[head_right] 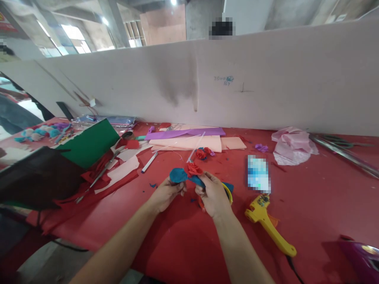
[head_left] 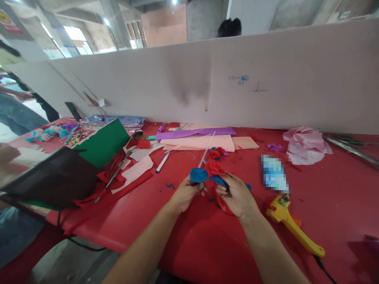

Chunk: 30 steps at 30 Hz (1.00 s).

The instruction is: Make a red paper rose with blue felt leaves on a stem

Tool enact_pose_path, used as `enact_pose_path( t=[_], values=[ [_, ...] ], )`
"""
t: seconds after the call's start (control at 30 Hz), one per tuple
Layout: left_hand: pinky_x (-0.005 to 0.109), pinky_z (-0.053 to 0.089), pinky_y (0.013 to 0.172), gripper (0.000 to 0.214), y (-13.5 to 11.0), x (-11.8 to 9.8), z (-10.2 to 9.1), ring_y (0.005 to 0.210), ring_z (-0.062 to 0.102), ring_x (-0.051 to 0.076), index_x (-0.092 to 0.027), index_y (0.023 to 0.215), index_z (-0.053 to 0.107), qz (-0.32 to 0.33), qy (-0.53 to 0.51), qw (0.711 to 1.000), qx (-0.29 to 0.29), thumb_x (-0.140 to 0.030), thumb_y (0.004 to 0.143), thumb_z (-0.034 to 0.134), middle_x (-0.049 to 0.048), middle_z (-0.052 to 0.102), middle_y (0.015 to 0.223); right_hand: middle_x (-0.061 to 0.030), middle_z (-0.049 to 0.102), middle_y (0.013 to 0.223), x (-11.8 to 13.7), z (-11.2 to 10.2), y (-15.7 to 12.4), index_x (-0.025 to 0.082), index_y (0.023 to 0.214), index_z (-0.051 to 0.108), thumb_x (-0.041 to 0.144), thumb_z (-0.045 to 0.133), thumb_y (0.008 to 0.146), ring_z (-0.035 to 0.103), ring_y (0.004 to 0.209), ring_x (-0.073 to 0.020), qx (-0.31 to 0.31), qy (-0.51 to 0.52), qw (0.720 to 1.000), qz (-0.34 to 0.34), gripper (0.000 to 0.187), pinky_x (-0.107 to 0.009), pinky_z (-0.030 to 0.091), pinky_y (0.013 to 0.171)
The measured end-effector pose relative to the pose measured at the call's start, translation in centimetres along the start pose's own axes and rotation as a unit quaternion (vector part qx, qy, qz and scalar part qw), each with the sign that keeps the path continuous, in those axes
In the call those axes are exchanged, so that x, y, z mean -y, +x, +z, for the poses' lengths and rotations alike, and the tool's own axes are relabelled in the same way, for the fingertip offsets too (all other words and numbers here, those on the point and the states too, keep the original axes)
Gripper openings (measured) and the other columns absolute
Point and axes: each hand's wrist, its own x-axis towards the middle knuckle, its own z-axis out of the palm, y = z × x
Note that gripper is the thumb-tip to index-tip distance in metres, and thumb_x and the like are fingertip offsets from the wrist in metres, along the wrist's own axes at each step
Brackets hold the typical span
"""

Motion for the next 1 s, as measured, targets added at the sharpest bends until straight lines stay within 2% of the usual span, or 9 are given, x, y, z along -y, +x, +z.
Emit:
enact_pose_path(
  t=[0.27,0.47,0.67,0.8,0.93,1.0],
  values=[
    [0.026,0.042,0.058,0.017,-0.2,-0.4,0.4,0.054,0.053,0.011,-0.014,0.062,0.060,0.006,0.049,0.999,0.002,-0.024,0.061,0.074,0.0016,0.061,0.059,0.0050,0.052,0.051,0.2,-0.2,0.1,0.017,0.061,0.062,0.028,0.082,0.056,0.041,0.044,-0.0064,-0.023,0.005,1.000,-0.017,0.023,-0.020,0.031,0.040],
    [0.025,0.042,0.058,0.008,-0.3,-0.7,0.8,0.054,0.053,0.012,-0.016,0.062,0.060,0.014,0.113,0.993,-0.012,-0.016,0.061,0.068,-0.0006,0.061,0.058,0.0015,0.058,0.056,0.9,0.0,-0.3,0.017,0.074,0.067,0.055,0.073,0.064,0.045,0.044,-0.0091,-0.046,-0.045,0.998,-0.007,0.039,-0.021,0.033,0.038],
    [0.026,0.044,0.061,0.006,-0.5,-0.9,0.9,0.055,0.053,0.012,-0.016,0.066,0.062,0.011,0.137,0.990,0.012,-0.017,0.064,0.068,-0.0006,0.063,0.060,0.0051,0.059,0.057,0.8,-0.1,-0.5,0.019,0.076,0.066,0.039,0.082,0.057,0.044,0.041,-0.0057,-0.043,-0.141,0.988,-0.048,0.032,-0.018,0.029,0.037],
    [0.029,0.046,0.066,0.010,-0.5,-0.8,0.9,0.060,0.058,0.015,-0.016,0.073,0.063,0.002,0.138,0.990,0.021,-0.020,0.066,0.069,0.0011,0.065,0.063,0.0060,0.058,0.056,0.6,-0.2,-0.2,0.019,0.071,0.064,0.038,0.081,0.057,0.044,0.040,-0.0052,-0.048,-0.136,0.988,-0.056,0.029,-0.018,0.028,0.037],
    [0.029,0.045,0.080,0.027,-0.8,-1.1,0.7,0.079,0.060,0.017,-0.017,0.088,0.065,0.033,0.123,0.992,0.017,-0.017,0.062,0.073,0.0022,0.068,0.082,0.0055,0.059,0.058,0.5,-0.2,-0.1,0.020,0.070,0.065,0.034,0.081,0.058,0.044,0.041,-0.0061,-0.055,-0.114,0.990,-0.059,0.024,-0.020,0.029,0.037],
    [0.028,0.042,0.081,0.032,-1.1,-1.5,0.5,0.084,0.058,0.017,-0.018,0.092,0.066,0.033,0.107,0.993,0.027,-0.015,0.061,0.073,0.0016,0.067,0.087,0.0052,0.059,0.058,0.5,-0.3,-0.1,0.021,0.070,0.066,0.033,0.080,0.060,0.045,0.042,-0.0068,-0.055,-0.105,0.991,-0.062,0.022,-0.021,0.030,0.037]
  ],
)
